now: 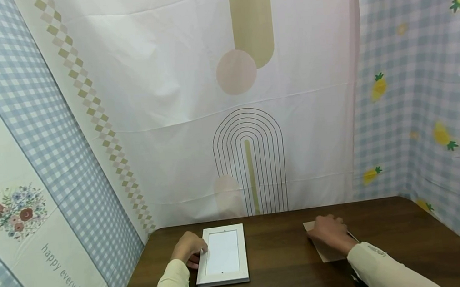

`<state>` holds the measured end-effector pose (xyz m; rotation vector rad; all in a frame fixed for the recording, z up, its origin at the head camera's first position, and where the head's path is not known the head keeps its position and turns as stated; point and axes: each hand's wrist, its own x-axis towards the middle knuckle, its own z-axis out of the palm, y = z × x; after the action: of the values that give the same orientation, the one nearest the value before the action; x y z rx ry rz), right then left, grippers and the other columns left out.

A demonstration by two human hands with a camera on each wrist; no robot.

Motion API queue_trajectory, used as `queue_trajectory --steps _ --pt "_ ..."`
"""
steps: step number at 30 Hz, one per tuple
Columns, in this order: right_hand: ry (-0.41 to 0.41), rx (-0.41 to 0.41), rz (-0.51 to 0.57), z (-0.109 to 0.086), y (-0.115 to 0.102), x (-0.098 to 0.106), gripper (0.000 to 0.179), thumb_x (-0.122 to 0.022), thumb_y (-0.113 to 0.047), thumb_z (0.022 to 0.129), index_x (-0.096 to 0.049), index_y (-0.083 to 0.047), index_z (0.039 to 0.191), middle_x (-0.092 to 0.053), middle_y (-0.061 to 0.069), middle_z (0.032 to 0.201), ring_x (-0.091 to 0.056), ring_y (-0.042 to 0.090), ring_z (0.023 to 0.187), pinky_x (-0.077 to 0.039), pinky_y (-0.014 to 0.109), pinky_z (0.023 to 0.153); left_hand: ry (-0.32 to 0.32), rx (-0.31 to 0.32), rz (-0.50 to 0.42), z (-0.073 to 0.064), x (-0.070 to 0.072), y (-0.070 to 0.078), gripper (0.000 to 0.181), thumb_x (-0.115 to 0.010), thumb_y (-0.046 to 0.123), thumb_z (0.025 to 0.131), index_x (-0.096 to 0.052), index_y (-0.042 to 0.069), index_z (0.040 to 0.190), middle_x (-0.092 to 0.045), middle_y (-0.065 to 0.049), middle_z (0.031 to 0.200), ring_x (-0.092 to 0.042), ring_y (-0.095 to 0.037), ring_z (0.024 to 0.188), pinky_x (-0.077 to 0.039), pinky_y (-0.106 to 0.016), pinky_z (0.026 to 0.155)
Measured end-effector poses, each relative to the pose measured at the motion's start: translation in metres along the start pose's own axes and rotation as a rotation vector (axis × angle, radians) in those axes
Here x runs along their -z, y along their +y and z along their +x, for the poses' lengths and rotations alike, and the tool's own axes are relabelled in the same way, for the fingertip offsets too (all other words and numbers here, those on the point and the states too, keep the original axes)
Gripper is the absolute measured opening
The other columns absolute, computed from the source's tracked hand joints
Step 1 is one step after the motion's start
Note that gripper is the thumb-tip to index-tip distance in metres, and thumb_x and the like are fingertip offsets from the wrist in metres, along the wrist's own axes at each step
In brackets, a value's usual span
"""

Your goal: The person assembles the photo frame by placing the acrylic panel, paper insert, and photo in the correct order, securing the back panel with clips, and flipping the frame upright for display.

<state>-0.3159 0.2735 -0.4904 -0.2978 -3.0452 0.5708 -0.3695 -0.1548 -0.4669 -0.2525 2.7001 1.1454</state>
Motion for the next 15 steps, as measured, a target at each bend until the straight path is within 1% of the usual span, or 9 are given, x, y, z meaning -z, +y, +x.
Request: queue_trajectory --steps 4,6,11,15 --pt "-0.031 -0.032 -0.005 0.0024 0.0012 0.0027 0.060 -0.082 -0.041 0.097 -0.074 0.016 0.115 -0.063 0.046 0.112 -0.061 0.061 0.101 -0.061 0.074 0.088 0.003 -0.007 -0.003 -0.0003 0.0003 0.0001 0.012 -0.077 0.004 0.094 -0.071 -0.005 0.098 -0.068 -0.020 0.091 -0.075 -0.037 0.079 -0.071 -0.044 0.060" --pt "-0.047 -0.048 0.000 0.0041 0.0018 0.0033 0.063 -0.083 -0.044 0.096 -0.074 0.015 0.115 -0.064 0.046 0.115 -0.062 0.060 0.101 -0.062 0.072 0.087 0.004 -0.008 -0.006 0.0002 0.0003 0.0001 0.011 -0.077 0.004 0.093 -0.071 -0.005 0.098 -0.068 -0.020 0.091 -0.074 -0.037 0.079 -0.071 -0.044 0.060" --pt "-0.059 -0.064 0.024 0.0056 0.0032 0.0048 0.059 -0.086 -0.045 0.095 -0.075 0.012 0.110 -0.069 0.038 0.112 -0.063 0.057 0.101 -0.062 0.068 0.086 0.005 -0.007 -0.010 0.0000 -0.0006 0.0000 0.010 -0.077 0.003 0.093 -0.071 -0.004 0.097 -0.068 -0.020 0.091 -0.074 -0.037 0.079 -0.071 -0.044 0.060" --pt "-0.053 -0.073 0.045 0.0055 0.0034 0.0054 0.057 -0.087 -0.044 0.093 -0.074 0.010 0.108 -0.069 0.035 0.108 -0.061 0.056 0.101 -0.061 0.065 0.085 0.008 -0.001 -0.009 0.0000 -0.0008 -0.0002 0.010 -0.077 0.003 0.093 -0.072 -0.004 0.097 -0.069 -0.020 0.091 -0.074 -0.037 0.079 -0.071 -0.044 0.060"
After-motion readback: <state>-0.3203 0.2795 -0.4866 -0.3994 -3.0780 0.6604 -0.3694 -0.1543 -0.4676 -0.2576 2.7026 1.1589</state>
